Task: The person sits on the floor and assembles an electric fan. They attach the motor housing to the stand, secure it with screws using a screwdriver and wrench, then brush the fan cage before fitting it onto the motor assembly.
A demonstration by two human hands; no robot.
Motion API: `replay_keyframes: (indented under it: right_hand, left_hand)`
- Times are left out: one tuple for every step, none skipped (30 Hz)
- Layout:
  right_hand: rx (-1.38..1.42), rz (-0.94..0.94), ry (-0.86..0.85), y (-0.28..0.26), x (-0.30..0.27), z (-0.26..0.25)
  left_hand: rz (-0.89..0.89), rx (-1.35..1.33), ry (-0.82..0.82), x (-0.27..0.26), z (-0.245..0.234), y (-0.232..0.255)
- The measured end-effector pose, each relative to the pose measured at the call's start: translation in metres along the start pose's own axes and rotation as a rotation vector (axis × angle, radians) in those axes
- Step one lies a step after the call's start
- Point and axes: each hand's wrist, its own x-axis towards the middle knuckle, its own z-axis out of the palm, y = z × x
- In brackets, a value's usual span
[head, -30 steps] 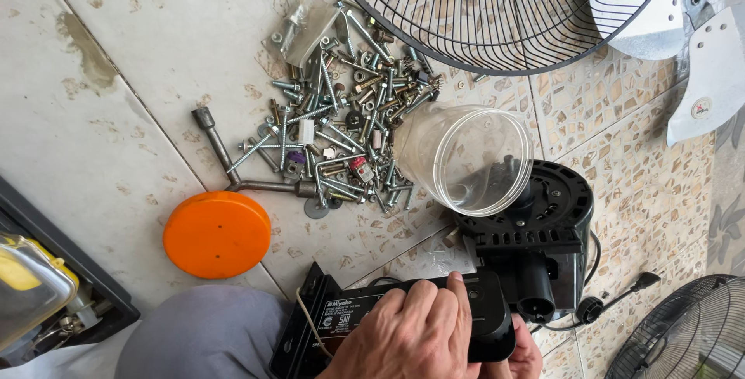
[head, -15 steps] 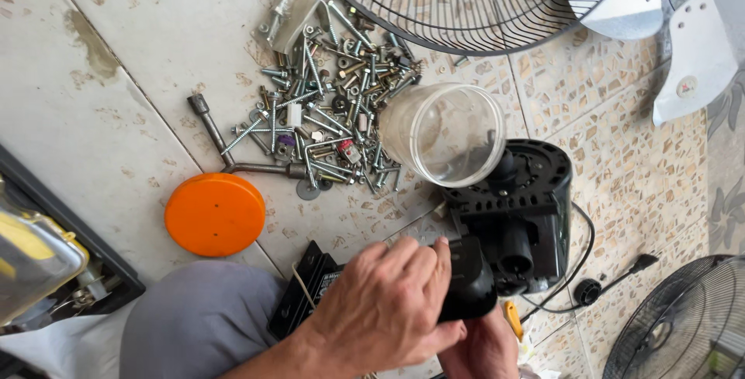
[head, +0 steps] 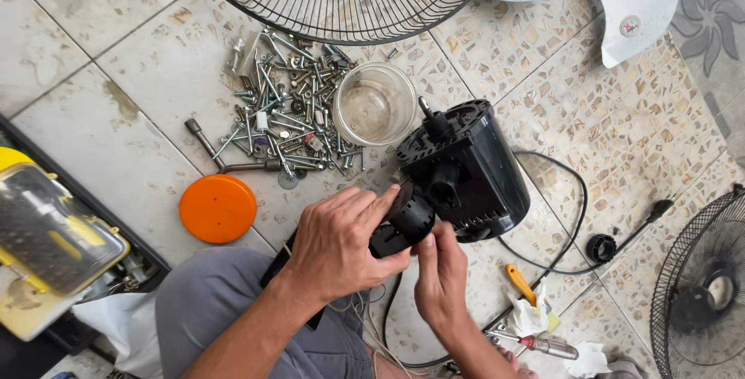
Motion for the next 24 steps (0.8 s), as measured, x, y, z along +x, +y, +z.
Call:
replay_keyframes:
  right_hand:
    - [-0.097,-0.090,-0.017,0.001,0.004,-0.001]
    - [-0.196,-0.185,-0.035,0.002,0.009,-0.004]
    - [-0.176,-0.186,-0.061,0.003,0.013,-0.006]
    - [-0.157,-0.184,-0.088,0.005,0.016,-0.009]
    - [-0.138,-0.183,-0.115,0.008,0.017,-0.012]
    - [-0.063,-0.133,-0.141,0.011,0.017,-0.009]
    - [0.013,-0.084,-0.166,0.015,0.017,-0.005]
    - [0.084,-0.038,-0.190,0.018,0.018,-0.004]
    - [0.403,0.114,-0.213,0.020,0.019,-0.001]
    - [0.720,0.268,-0.235,0.021,0.018,-0.002]
    - [1.036,0.424,-0.253,0.021,0.018,-0.002]
    - [0.835,0.370,-0.223,0.020,0.015,-0.002]
    - [0.634,0.316,-0.191,0.018,0.013,-0.002]
    - [0.430,0.257,-0.161,0.015,0.014,-0.003]
    - [0.272,0.162,-0.127,0.012,0.013,-0.006]
    - [0.120,0.065,-0.094,0.009,0.013,-0.005]
    - [-0.032,-0.031,-0.060,0.007,0.015,-0.003]
    - [-0.023,-0.054,-0.062,0.006,0.014,-0.002]
    - [-0.014,-0.076,-0.064,0.006,0.015,0.000]
    - [-0.002,-0.102,-0.055,0.007,0.017,0.003]
    - [0.261,0.035,-0.067,0.008,0.019,0.007]
    - [0.519,0.172,-0.082,0.010,0.021,0.010]
    - [0.776,0.309,-0.098,0.012,0.020,0.008]
    - [0.743,0.319,-0.089,0.013,0.018,0.011]
  left_hand:
    - [0.003,0.020,-0.004,-0.001,0.000,0.002]
    - [0.006,0.040,-0.002,-0.002,0.000,0.005]
    - [0.008,0.061,0.001,-0.002,0.000,0.006]
    - [0.010,0.084,-0.003,-0.002,0.001,0.009]
    - [0.012,0.108,-0.006,-0.002,0.001,0.010]
    - [0.012,0.128,-0.012,-0.003,0.000,0.011]
    - [0.019,0.128,-0.018,-0.004,-0.001,0.011]
    - [0.030,0.125,-0.019,-0.003,-0.001,0.010]
    - [0.040,0.123,-0.021,-0.002,-0.002,0.009]
    - [0.040,0.123,-0.017,-0.001,-0.002,0.009]
    - [0.039,0.124,-0.013,-0.001,-0.001,0.009]
    - [0.041,0.122,-0.014,-0.002,-0.001,0.009]
    - [0.043,0.128,-0.005,-0.004,-0.001,0.009]
    - [0.046,0.133,0.010,-0.003,-0.001,0.010]
    - [0.048,0.137,0.026,-0.003,0.000,0.011]
    - [0.048,0.136,0.026,-0.003,0.000,0.011]
    - [0.048,0.135,0.027,-0.003,0.000,0.010]
    - [0.038,0.131,0.025,-0.005,0.000,0.011]
    - [0.031,0.127,0.031,-0.008,0.001,0.012]
    - [0.036,0.127,0.036,-0.007,0.001,0.011]
    - [0.040,0.127,0.041,-0.006,0.001,0.011]
    - [0.040,0.137,0.043,-0.006,0.001,0.011]
    - [0.039,0.147,0.044,-0.006,0.002,0.012]
    - [0.045,0.159,0.035,-0.006,0.001,0.012]
